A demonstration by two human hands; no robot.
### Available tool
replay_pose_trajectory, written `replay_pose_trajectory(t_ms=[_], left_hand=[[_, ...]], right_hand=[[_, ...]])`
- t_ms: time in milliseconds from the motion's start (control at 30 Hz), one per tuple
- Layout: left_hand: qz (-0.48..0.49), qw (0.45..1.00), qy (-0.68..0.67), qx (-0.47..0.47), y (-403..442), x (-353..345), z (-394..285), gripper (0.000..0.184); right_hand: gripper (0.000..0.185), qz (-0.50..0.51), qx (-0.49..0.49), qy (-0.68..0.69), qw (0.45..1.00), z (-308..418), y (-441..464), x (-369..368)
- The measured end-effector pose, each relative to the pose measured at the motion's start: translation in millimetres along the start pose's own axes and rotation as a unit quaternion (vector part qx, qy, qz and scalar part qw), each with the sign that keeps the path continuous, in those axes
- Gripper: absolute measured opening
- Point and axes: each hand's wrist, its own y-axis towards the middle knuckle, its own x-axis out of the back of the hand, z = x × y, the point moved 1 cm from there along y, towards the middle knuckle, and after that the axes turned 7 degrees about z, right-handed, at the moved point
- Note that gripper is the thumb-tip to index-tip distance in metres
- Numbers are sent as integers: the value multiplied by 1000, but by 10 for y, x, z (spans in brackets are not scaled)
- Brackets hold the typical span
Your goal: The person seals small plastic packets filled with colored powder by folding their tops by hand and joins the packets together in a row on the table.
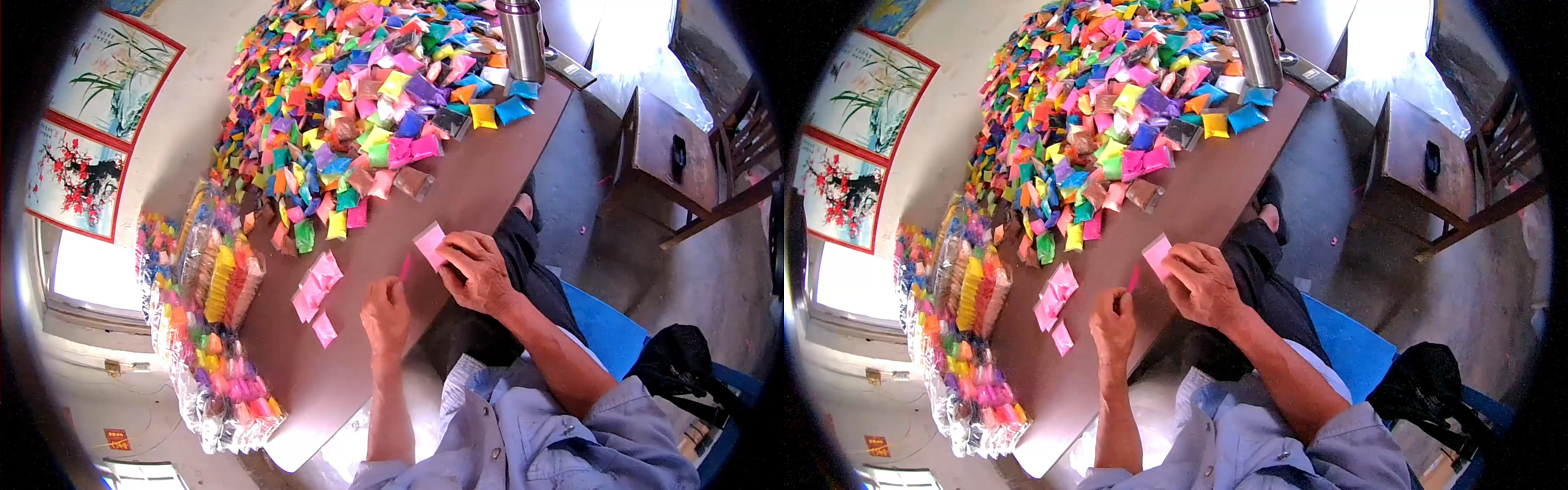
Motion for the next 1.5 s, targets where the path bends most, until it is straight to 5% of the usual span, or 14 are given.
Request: replay_pose_trajectory(t_ms=[267,567,700,767,1167,1500], left_hand=[[37,991,-126,14,235,-85,-289,15],[3,999,-35,-20,541,-168,-22,15],[22,996,-78,23,568,-99,-150,14],[-1,994,-99,-38,533,-77,-225,14],[14,998,-32,-56,736,-314,-213,14],[7,990,-107,-95,724,-184,-404,13]], right_hand=[[28,1,0,-2,1000,5,23,2],[28,-2,-7,-6,1000,10,45,-4],[32,-8,-19,-13,1000,-33,-1,-57],[32,-14,-17,-14,1000,-40,-12,-60],[32,-3,2,-16,1000,-34,18,-33],[30,-7,11,-12,1000,-61,2,-49]])
